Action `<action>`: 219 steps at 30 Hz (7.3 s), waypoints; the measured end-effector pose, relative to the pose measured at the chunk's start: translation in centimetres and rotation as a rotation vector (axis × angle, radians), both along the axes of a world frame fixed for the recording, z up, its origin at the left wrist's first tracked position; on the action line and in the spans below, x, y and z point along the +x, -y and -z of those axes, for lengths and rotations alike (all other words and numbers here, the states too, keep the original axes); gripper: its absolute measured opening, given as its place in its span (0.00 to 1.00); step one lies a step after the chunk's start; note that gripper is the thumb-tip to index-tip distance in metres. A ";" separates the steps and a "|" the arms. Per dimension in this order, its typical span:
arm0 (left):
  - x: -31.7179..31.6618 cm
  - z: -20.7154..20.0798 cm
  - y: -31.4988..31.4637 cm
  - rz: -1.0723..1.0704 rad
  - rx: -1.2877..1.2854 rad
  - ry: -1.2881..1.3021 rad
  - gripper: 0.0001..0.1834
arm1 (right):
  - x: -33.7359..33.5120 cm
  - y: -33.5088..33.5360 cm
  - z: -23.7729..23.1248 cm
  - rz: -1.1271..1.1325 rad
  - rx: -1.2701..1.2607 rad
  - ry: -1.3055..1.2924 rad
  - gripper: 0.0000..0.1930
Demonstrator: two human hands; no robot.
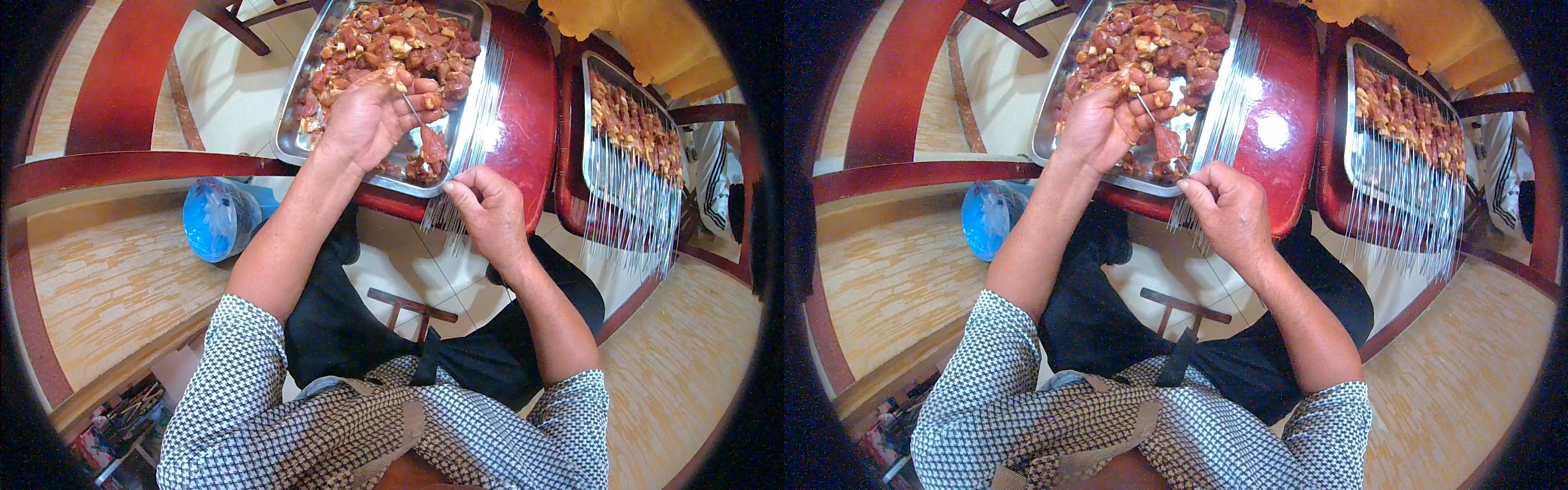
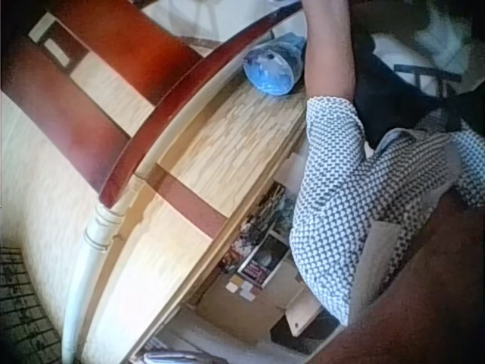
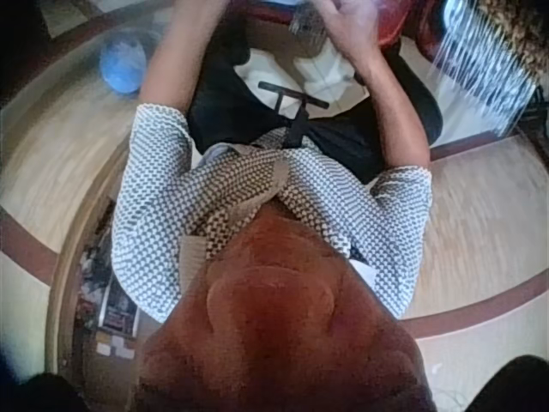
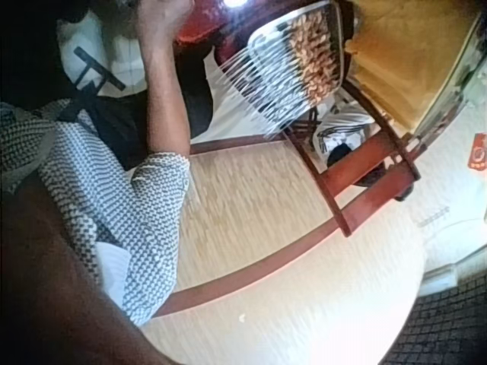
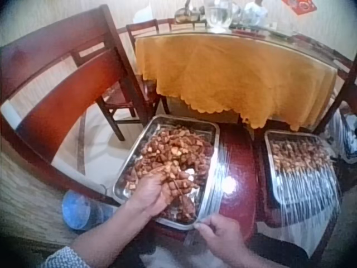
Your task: The person threads pieces of marinated meat onto metal skewers. They pick up individual pieces from a tray and slide them onto the skewers, then place the completed skewers onto a second tray.
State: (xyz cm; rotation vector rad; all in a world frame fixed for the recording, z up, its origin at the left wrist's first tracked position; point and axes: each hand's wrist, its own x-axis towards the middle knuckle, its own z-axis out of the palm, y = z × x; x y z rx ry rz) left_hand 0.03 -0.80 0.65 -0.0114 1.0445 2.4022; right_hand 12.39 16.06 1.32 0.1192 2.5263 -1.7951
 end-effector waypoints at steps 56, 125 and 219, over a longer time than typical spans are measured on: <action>0.3 -0.2 0.2 -0.038 -0.309 0.106 0.11 | -0.3 -0.3 1.1 -0.048 0.051 0.018 0.07; -0.4 0.5 0.3 -0.160 -0.047 0.047 0.13 | 0.0 0.4 -0.4 -0.032 0.113 -0.136 0.05; 0.7 0.5 -0.6 -0.150 0.097 0.024 0.13 | -0.1 1.0 0.1 0.022 0.159 -0.188 0.05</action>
